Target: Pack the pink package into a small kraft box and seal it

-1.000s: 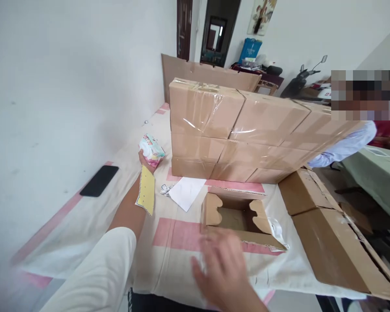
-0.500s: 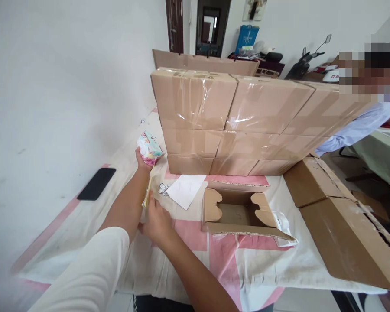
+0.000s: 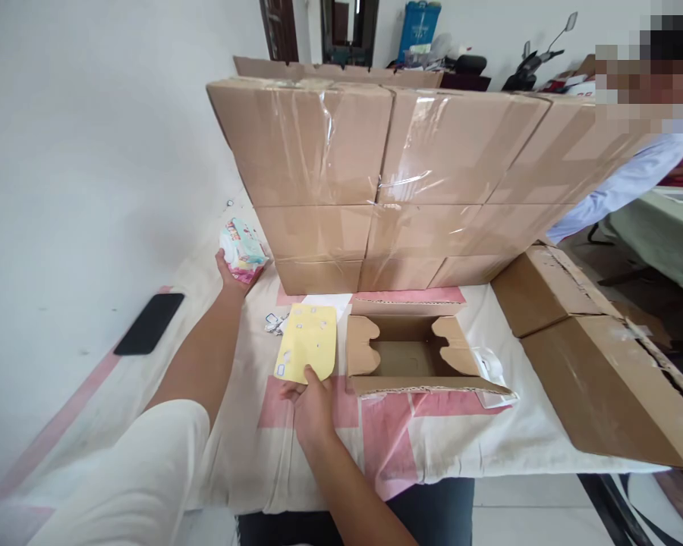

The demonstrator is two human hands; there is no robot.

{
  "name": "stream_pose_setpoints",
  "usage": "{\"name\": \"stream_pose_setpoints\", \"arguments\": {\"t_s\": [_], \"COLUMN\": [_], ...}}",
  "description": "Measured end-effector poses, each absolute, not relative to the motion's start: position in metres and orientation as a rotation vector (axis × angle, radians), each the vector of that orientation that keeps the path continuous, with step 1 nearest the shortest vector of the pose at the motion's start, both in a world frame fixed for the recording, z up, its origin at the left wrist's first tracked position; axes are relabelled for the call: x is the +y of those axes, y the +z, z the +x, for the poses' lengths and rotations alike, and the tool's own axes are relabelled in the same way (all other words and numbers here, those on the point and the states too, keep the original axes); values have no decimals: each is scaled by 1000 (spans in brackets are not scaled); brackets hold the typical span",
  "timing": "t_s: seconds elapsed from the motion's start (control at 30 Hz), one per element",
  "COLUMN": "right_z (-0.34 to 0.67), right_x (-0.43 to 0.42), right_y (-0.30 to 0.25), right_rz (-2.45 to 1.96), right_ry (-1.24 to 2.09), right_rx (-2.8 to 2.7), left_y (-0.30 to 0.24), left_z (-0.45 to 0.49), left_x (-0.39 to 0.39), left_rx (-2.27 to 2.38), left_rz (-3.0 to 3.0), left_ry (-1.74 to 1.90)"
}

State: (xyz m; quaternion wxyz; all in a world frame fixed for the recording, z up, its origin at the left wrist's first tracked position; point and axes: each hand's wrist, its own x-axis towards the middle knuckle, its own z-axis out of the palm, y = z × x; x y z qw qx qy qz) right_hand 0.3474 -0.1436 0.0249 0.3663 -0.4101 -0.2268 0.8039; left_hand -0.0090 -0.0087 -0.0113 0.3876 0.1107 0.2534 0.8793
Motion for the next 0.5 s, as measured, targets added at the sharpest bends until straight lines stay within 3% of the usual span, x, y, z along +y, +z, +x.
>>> {"name": "stream_pose_setpoints", "arguments": {"t_s": [0.13,0.5], "right_z": [346,320], "right_x": [-128,-116], "right_y": [29,10], "right_rz": [-1116,-1091], "right_ry": [2046,2024], "right_rx": [-341,-422], "left_y": [-13,-7], "left_z": [-11,-5], "left_x": [-8,-10], "left_rx": [660,659], "left_rz": [292,299], "left_ry": [2230,2213]}}
